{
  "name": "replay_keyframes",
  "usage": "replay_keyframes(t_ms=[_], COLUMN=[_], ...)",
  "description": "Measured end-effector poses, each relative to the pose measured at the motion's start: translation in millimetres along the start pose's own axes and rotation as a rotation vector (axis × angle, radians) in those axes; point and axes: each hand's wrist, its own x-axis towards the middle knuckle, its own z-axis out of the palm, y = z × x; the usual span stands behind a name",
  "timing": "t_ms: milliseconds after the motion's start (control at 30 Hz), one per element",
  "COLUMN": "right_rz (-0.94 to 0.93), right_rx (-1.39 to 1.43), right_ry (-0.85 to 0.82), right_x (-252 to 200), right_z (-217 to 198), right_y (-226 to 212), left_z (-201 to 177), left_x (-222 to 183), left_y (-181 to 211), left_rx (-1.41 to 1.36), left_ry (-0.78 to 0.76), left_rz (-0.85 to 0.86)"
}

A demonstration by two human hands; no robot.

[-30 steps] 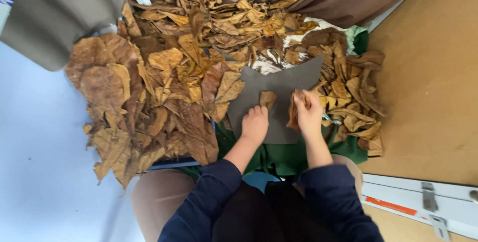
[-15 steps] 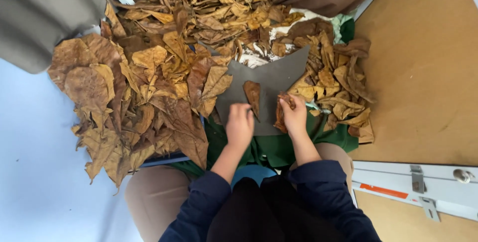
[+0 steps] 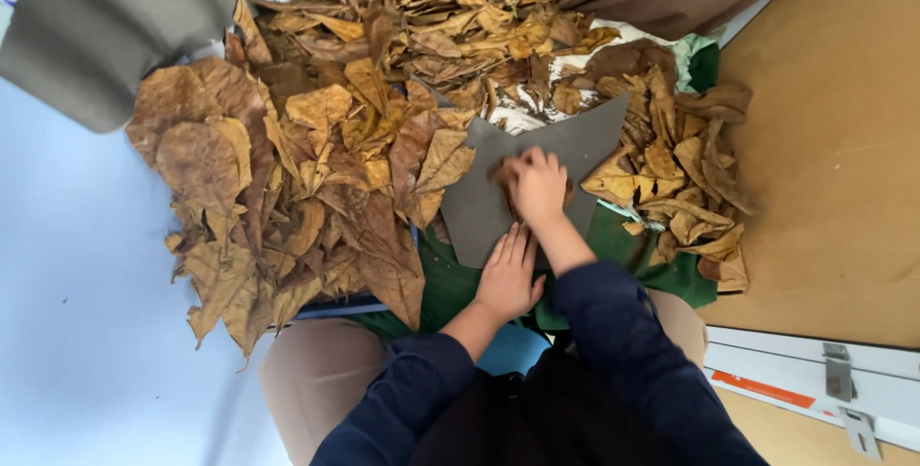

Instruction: Smoothing and flattening dried leaves on a board for processing

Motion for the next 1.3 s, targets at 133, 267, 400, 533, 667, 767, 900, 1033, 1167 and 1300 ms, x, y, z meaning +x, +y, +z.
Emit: replay_keyframes(t_ms=[133, 267, 400, 533, 667, 767, 900, 1033, 1167, 1300], right_rz=[0.092, 0.115, -0.073, -0.22, -0.175, -0.069, 0.158, 0.145, -0.135, -0.287], right_rx=[-0.03, 0.625, 0.754, 0.473, 0.118, 0.006, 0.15, 0.57, 0.561, 0.391], right_ry=[-0.015, 0.005, -0.018, -0.118, 0.028, 0.037, -0.101, -0.016, 0.011, -0.069], right_x=[44.4, 41.8, -2.1, -42.4, -35.8, -7.7, 28.5, 6.8, -41.1, -52.4], right_z=[37.7, 36.0, -13.6, -18.0, 3.7, 3.0, 39.0, 15.8, -22.7, -14.5], right_y=[20.6, 52.3, 53.4, 31.8, 16.1, 5.5, 24.0, 44.5, 36.2, 32.8], left_z=[1.5, 4.4, 0.0, 11.6, 13.8, 13.5, 9.8, 6.5, 5.5, 10.3], left_x=[0.4, -0.7, 0.2, -1.3, -2.7, -2.3, -2.5, -5.3, -2.7, -1.2], left_y=[-1.5, -4.6, -3.7, -4.9, -6.0, -3.3, -0.7, 3.1, 2.5, -2.2], left_rx=[0.02, -0.019, 0.013, 0.039, 0.009, -0.006, 0.002, 0.052, 0.064, 0.041], left_ry=[-0.009, -0.066, -0.093, -0.048, -0.025, -0.001, -0.055, -0.086, -0.079, -0.104], left_rz=[-0.02, -0.023, -0.023, -0.017, -0.014, -0.024, -0.069, -0.063, -0.049, -0.034])
